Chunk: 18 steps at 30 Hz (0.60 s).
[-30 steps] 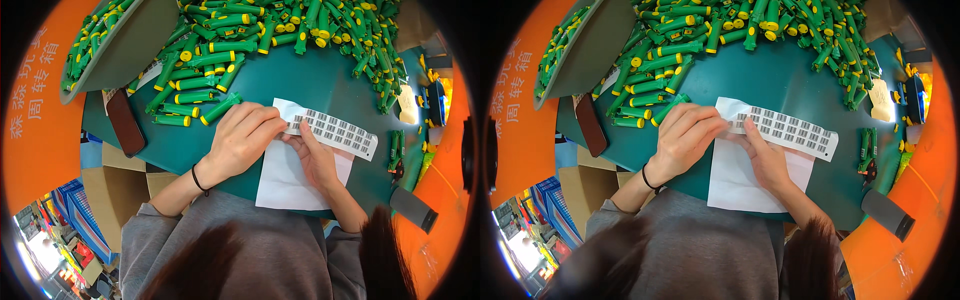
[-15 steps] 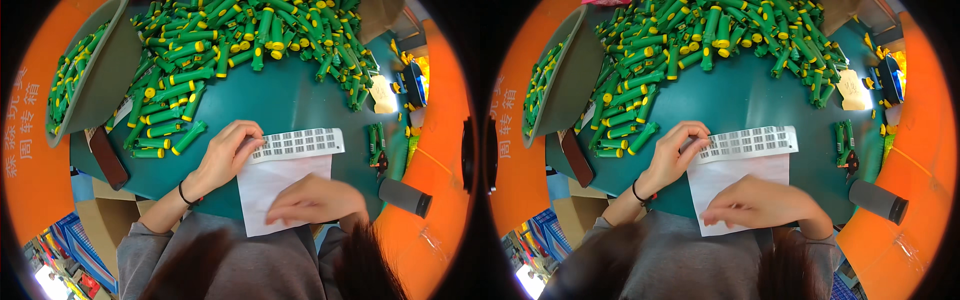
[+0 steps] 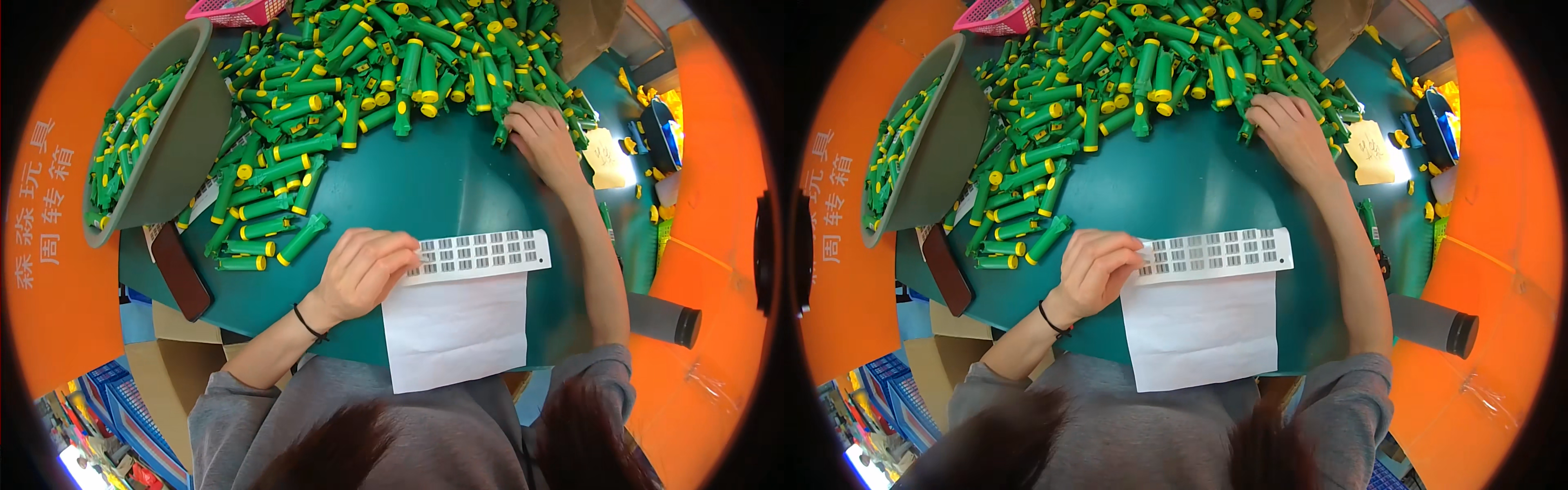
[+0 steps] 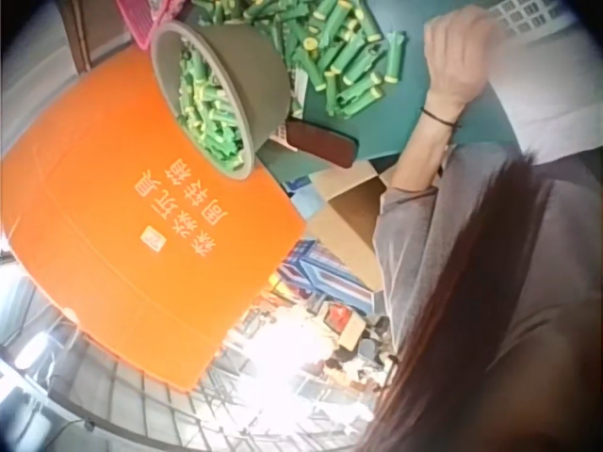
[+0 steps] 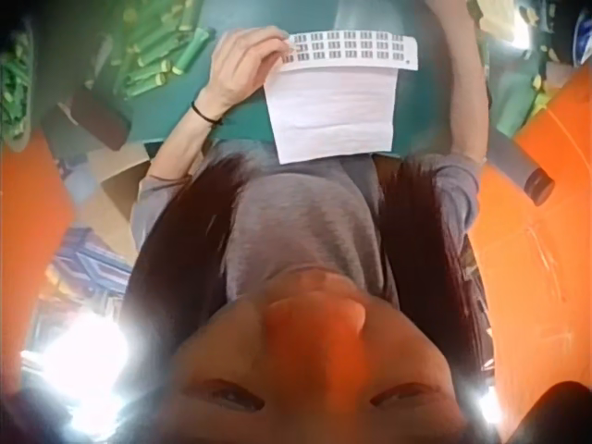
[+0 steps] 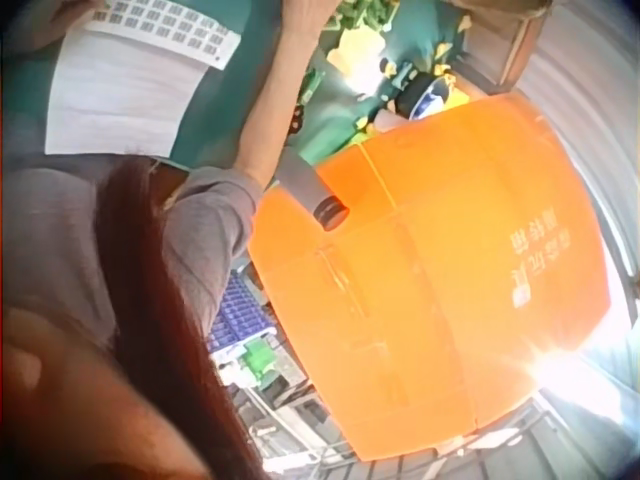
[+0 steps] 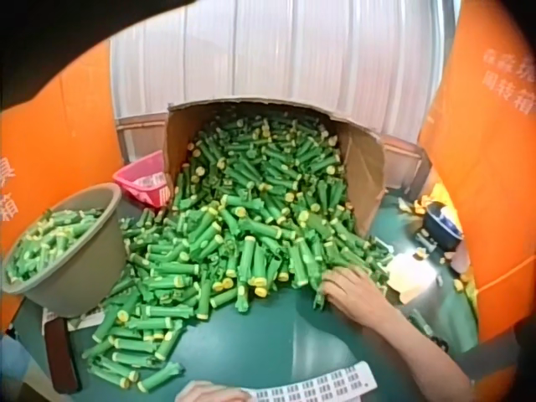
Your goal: Applying small stickers from a sheet onto green cylindrical toy components at a factory workstation.
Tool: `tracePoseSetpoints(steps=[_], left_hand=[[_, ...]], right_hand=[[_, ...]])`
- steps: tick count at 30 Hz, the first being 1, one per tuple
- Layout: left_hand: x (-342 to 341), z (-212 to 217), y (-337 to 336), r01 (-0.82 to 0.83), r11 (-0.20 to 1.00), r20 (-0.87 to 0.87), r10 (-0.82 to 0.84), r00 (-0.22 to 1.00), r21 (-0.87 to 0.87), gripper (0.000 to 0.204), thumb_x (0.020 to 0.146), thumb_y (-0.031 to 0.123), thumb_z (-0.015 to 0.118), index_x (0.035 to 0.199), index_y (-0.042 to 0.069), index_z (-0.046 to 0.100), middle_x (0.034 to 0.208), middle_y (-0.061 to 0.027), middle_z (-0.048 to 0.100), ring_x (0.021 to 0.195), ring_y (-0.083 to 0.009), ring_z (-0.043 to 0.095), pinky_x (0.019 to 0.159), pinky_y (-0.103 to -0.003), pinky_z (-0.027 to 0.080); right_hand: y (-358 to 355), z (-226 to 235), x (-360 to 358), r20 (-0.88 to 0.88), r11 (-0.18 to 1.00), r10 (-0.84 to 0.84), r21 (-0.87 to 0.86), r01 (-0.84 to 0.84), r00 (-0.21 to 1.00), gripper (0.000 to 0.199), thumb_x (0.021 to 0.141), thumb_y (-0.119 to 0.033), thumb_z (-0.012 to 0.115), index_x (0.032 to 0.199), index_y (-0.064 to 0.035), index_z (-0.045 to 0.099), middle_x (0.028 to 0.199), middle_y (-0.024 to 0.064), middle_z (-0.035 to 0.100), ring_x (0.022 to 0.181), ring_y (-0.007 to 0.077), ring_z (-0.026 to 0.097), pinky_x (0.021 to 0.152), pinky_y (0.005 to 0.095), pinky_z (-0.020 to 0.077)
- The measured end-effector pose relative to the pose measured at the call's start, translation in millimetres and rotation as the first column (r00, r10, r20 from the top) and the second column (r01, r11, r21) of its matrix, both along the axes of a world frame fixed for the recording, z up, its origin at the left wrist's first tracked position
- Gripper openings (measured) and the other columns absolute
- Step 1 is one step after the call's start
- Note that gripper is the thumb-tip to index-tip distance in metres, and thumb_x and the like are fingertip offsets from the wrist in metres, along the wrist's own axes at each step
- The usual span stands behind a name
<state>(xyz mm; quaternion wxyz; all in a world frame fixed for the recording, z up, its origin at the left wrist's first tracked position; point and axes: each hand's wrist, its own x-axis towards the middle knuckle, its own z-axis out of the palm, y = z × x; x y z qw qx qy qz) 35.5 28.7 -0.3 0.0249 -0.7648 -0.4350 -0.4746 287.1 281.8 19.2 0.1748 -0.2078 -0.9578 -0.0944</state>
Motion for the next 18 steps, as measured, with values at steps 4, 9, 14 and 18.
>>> tracePoseSetpoints(steps=[4, 9, 14, 18], left_hand=[[-0.8, -0.4, 6.0, -0.019, 1.0, 0.067, 0.02, 0.998, -0.022, 0.035, 0.07, -0.003, 0.079, 0.099, 0.006, 0.062, 0.105, -0.0049, 0.067, 0.087, -0.0222, 0.065, 0.074, -0.033, 0.05], [-2.8, 0.0, 4.8, -0.027, 0.999, 0.101, 0.03, 0.994, -0.03, 0.034, 0.071, -0.003, 0.078, 0.099, 0.007, 0.062, 0.105, -0.0054, 0.066, 0.087, -0.0225, 0.064, 0.075, -0.033, 0.049], [-4.2, 14.8, 1.1, -0.017, 0.989, 0.266, 0.056, 0.962, -0.145, 0.022, 0.08, -0.004, 0.074, 0.095, 0.004, 0.061, 0.103, -0.0108, 0.067, 0.088, -0.0227, 0.061, 0.076, -0.031, 0.047], [3.3, 52.7, -5.8, 0.091, 0.885, 0.418, 0.123, 0.9, -0.457, 0.011, 0.086, 0.002, 0.072, 0.095, 0.002, 0.065, 0.106, -0.0099, 0.067, 0.093, -0.0171, 0.06, 0.081, -0.028, 0.046]], right_hand=[[-4.2, -6.9, 4.9, -0.11, 0.987, -0.155, -0.064, 0.149, 0.982, 0.045, 0.081, -0.004, 0.071, 0.123, -0.0131, 0.058, 0.121, 0.0108, 0.058, 0.119, 0.0326, 0.053, 0.101, 0.0432, 0.0446], [-43.6, 15.8, -9.7, -0.213, 0.992, -0.079, -0.11, 0.056, 0.974, 0.032, 0.089, -0.005, 0.067, 0.121, -0.0102, 0.064, 0.115, 0.0118, 0.061, 0.105, 0.028, 0.06, 0.089, 0.0379, 0.051], [-135.0, 37.8, -40.2, -0.332, 0.166, -0.382, -0.943, -0.29, 0.862, 0.037, 0.099, -0.007, 0.054, 0.135, -0.0003, 0.054, 0.124, 0.0076, 0.055, 0.078, 0.0096, 0.058, 0.067, 0.0225, 0.049], [-173.6, 7.9, -35.7, -0.322, -0.124, -0.564, -0.877, -0.464, 0.76, 0.04, 0.095, 0.001, 0.056, 0.135, 0.0007, 0.049, 0.123, 0.01, 0.056, 0.089, 0.0108, 0.061, 0.071, 0.0223, 0.0497]])
